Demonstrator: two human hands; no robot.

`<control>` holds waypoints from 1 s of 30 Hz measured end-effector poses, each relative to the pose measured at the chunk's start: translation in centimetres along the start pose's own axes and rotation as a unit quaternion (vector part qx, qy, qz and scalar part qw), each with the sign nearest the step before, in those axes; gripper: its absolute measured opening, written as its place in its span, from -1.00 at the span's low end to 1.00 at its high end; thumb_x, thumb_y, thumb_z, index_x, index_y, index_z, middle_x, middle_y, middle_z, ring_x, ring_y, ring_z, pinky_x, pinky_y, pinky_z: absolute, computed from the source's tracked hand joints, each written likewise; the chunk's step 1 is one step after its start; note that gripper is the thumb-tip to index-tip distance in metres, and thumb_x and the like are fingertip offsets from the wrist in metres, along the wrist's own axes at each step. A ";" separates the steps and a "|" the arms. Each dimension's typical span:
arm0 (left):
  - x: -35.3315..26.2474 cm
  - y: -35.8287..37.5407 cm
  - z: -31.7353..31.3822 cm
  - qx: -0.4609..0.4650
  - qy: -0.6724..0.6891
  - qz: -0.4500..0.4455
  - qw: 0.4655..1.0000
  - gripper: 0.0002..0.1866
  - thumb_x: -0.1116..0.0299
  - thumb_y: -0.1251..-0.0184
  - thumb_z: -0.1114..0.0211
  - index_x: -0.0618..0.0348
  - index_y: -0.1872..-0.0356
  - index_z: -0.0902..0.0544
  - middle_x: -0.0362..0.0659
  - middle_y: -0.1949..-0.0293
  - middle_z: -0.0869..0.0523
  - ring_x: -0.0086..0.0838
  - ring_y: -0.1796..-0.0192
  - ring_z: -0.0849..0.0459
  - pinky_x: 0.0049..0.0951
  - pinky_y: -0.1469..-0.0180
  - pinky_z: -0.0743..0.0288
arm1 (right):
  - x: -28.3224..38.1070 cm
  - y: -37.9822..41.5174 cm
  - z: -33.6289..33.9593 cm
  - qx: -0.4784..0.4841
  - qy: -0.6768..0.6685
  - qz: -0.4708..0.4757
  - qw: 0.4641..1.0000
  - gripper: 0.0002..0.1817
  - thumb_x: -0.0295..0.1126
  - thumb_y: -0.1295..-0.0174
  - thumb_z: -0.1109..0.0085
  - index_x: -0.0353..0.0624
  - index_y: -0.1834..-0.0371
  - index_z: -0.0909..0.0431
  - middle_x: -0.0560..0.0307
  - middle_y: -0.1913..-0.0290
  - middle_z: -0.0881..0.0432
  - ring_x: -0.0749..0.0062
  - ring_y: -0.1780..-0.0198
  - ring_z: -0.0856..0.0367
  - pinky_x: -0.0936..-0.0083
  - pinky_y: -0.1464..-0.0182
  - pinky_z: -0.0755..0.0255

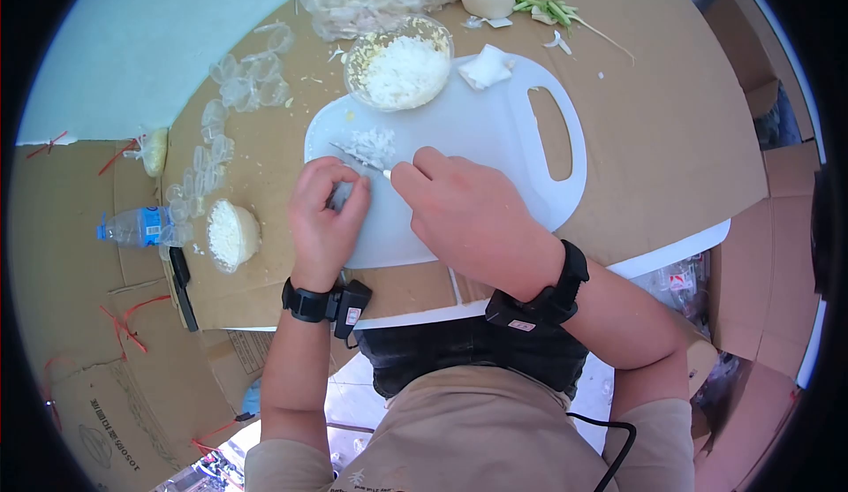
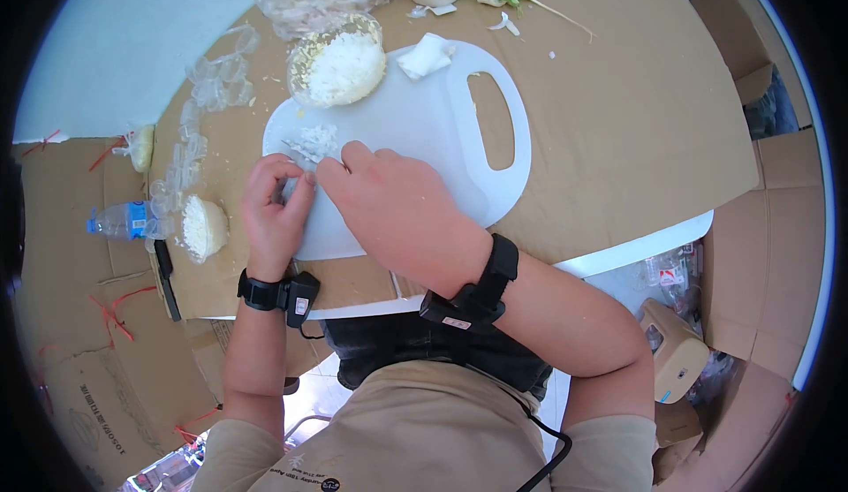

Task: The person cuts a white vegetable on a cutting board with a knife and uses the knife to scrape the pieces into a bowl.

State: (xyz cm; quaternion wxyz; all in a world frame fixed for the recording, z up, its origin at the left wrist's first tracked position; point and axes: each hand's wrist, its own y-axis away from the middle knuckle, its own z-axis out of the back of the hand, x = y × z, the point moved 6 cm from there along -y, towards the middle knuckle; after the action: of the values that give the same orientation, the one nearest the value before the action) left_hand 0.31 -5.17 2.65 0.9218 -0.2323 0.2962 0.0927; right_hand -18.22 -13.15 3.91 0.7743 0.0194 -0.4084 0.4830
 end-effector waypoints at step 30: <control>0.5 0.2 -0.3 0.016 -0.005 0.004 1.000 -0.85 0.57 -0.41 -0.51 0.24 0.13 -0.69 -0.01 -0.11 -0.72 -0.24 -0.22 -0.72 -0.28 -0.26 -0.60 | -0.3 0.0 -0.3 -0.018 0.021 0.008 1.000 -0.73 -0.56 -0.19 -0.35 -0.15 0.10 -0.50 0.05 0.20 -0.57 0.16 0.23 -0.74 0.26 0.22 -0.66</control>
State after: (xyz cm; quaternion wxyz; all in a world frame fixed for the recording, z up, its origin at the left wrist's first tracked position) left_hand 0.48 -5.09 2.07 0.9264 -0.2159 0.2943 0.0930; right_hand -18.09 -13.26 3.51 0.7791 -0.0082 -0.4007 0.4821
